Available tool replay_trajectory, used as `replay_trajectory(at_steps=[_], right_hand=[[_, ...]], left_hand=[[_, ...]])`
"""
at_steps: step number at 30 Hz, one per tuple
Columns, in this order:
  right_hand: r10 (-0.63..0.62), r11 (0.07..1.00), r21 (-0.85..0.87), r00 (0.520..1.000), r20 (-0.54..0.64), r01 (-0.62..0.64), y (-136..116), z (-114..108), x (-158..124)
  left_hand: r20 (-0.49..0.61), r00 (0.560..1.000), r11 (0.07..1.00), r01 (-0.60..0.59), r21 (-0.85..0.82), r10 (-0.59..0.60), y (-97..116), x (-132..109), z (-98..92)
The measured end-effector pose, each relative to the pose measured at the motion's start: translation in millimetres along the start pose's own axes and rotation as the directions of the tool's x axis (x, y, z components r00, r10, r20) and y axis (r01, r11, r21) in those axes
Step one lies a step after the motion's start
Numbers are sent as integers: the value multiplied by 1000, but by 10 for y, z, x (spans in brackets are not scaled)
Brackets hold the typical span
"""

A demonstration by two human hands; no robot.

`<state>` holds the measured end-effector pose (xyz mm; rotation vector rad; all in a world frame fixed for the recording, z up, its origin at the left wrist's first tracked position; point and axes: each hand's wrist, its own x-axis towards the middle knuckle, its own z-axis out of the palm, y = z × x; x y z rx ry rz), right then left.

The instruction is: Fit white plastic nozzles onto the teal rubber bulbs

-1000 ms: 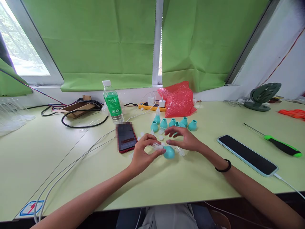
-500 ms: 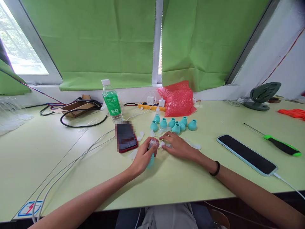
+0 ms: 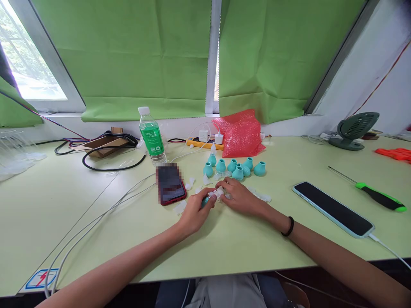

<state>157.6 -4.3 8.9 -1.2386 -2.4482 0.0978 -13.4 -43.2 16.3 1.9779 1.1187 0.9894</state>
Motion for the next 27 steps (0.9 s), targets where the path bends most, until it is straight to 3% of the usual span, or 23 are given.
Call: replay_trajectory(at_steps=[5,12,27], right_hand=[[-49,998,33,999,-1,49,6,-10,-12],[-71,989,124,993,-90,82,18,-6,-16],[-141,982,106,982,-127,155,1,-1,-34]], left_hand=[[-8,999,993,46,113,-45,8,-8,-11],[-72,996,978,72,196,-59,12,1,-10],[-24,1000,938,-5,348,14,-1,-24,15]])
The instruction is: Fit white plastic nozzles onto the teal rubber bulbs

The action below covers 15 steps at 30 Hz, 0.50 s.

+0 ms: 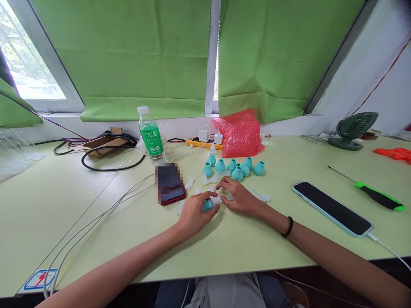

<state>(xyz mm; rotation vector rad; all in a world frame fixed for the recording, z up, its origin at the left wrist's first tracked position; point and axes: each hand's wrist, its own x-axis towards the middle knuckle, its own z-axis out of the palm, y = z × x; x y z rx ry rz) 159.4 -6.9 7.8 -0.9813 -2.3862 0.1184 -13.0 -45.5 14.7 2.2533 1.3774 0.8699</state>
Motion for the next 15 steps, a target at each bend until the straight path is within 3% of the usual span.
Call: replay_trajectory(at_steps=[6,11,15], right_hand=[[-50,995,-75,990,132,61,-69,-15,2],[38,991,-128,994,99,-25,-24,48,19],[108,954,-291,988,112,-71,-33,75,32]], left_hand=[[-20,1000,999,18,44,-17,-8,5,1],[-3,999,997,35,70,-35,-15,9,1],[21,999,996,27,86,-29,10,0,-9]])
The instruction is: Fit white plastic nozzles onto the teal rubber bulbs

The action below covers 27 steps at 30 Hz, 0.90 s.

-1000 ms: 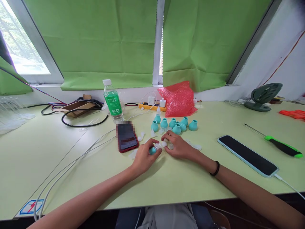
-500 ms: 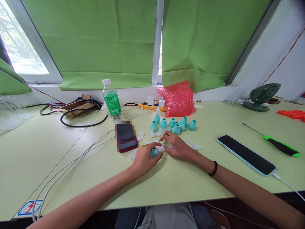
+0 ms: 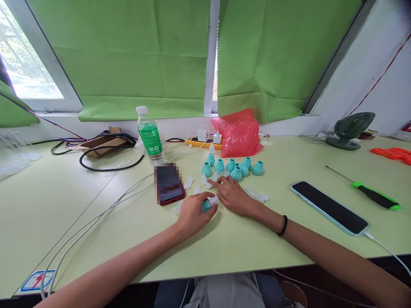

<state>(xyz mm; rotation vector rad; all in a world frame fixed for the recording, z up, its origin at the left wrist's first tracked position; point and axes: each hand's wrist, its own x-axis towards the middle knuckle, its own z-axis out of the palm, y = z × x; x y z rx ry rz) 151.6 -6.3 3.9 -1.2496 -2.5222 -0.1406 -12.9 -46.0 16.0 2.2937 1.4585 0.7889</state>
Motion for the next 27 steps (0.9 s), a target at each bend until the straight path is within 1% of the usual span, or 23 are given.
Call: replay_trajectory(at_steps=[2,4,11,13,15,17,18,19,20,22,23,25,27], right_hand=[[-9,999,-54,1000,16,10,-17,-12,4],[-28,998,-51,1000,9,28,-27,-22,11],[-77,984,156,995,-64,86,21,46,42],[-72,977,194,991,-114,93,41,50,42],[-47,967,236,978,-201,95,63,13,37],[16,938,336,953,-301,91,97,-68,30],[55,908,410,944,-324,87,120,-120,26],[87,863,498,946,-311,84,144,-174,22],[98,806,588,961,-260,76,170,-226,17],[52,685,728,995,-90,30,214,-311,7],[11,639,769,1000,-8,-1,228,-339,2],[-47,584,810,995,93,-48,237,-372,-8],[-64,558,828,991,121,-65,222,-389,-17]], left_hand=[[12,1000,1000,-19,16,19,15,-7,-7],[22,999,999,-36,30,35,25,-13,-11],[11,1000,1000,-5,7,5,9,-2,-1],[-1,1000,1000,-4,-16,4,1,1,4],[-17,1000,999,-5,-42,4,-5,5,3],[-31,1000,998,1,-64,-3,-11,10,-4],[-37,999,997,7,-75,-10,-13,14,-9],[-40,999,996,14,-86,-18,-15,18,-16],[-40,999,995,18,-101,-22,-16,21,-23],[-32,999,990,10,-142,-14,-13,24,-37],[-24,1000,986,-1,-166,-3,-9,23,-43],[-4,1000,976,-25,-214,25,2,16,-51],[4,999,966,-41,-255,43,12,4,-50]])
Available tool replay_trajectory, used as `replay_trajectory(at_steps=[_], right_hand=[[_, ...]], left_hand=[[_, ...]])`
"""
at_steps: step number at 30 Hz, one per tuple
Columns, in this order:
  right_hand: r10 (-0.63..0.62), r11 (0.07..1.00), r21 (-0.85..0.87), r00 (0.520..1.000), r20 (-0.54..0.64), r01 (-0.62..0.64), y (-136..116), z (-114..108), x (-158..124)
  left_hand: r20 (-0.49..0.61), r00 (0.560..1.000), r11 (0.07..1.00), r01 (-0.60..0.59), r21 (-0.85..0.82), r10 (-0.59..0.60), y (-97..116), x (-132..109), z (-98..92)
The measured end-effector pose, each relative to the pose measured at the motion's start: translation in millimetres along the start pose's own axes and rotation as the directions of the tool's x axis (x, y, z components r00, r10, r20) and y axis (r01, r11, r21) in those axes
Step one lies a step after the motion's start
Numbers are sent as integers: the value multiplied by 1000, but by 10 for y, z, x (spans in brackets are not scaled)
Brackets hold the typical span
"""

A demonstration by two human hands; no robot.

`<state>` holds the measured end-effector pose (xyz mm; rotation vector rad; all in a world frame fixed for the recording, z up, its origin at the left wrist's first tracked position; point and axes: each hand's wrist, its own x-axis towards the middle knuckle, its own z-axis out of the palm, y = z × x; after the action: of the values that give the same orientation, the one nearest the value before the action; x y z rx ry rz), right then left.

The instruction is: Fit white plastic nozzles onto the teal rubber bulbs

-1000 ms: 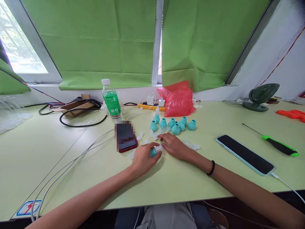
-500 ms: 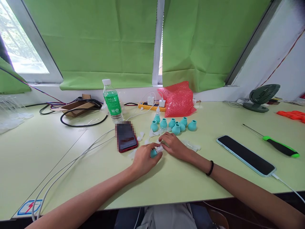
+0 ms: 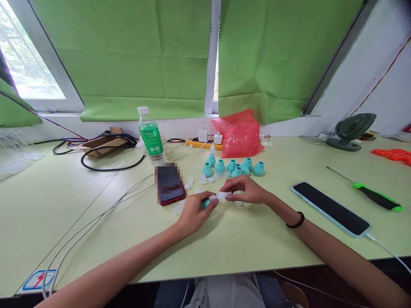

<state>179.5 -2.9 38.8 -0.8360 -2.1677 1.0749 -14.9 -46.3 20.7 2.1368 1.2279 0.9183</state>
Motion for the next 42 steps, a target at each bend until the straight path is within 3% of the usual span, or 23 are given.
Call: replay_trajectory(at_steps=[5,21,31,42], right_hand=[[34,999,34,999,23,-35,-47,29,-26],[161,970,157,976,145,-183,-10,59,-9],[197,902,376,977,80,-212,2,164,2],[190,872,427,969,156,-240,11,186,7]], left_hand=[[-38,999,1000,-10,-23,9,-18,-20,35],[77,986,919,-168,356,151,-30,-61,30],[4,996,957,-87,279,89,-21,-58,19],[-34,969,910,-215,355,243,-33,-89,39]])
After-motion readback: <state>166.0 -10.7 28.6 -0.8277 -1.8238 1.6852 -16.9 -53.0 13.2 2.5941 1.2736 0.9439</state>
